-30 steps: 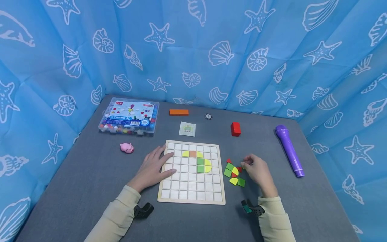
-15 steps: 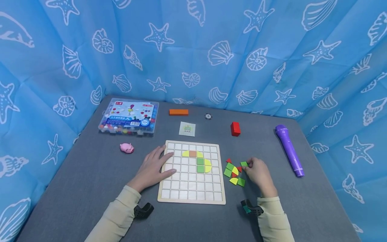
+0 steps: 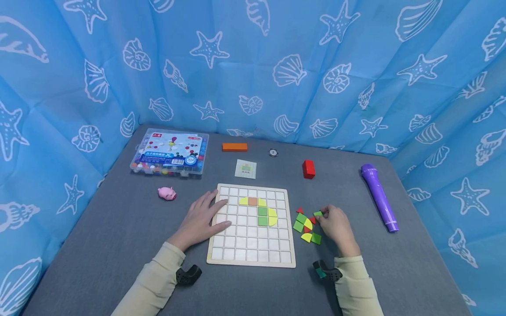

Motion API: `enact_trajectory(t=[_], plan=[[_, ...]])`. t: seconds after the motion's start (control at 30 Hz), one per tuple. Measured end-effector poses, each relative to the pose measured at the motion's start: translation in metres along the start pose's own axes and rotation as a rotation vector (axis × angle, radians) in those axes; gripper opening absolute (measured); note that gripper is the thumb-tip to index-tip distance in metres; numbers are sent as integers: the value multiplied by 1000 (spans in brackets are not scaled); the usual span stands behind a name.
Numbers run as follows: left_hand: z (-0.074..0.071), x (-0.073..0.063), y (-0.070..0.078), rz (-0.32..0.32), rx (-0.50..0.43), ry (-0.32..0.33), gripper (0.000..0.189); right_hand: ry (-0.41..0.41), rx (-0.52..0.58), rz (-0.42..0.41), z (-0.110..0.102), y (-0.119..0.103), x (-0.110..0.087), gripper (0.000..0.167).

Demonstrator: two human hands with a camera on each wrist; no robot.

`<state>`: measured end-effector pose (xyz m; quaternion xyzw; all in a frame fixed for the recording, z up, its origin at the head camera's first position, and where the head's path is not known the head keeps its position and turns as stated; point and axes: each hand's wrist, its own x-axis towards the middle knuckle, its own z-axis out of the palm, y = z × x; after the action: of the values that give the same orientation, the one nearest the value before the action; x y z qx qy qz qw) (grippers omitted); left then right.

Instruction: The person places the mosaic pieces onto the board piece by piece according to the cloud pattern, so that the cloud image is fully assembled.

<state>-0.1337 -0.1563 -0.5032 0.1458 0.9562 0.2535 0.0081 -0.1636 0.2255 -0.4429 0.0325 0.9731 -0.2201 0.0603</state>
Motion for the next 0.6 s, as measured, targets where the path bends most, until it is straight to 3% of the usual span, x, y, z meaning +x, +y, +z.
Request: enact_trajectory(t=[0.33, 0.6], plan=[[2, 1, -1, -6, -4, -2, 72, 57, 43, 25, 3, -1, 0, 21], [2, 1, 0, 2, -3, 14, 72, 122, 71, -80, 1, 1, 2, 17]])
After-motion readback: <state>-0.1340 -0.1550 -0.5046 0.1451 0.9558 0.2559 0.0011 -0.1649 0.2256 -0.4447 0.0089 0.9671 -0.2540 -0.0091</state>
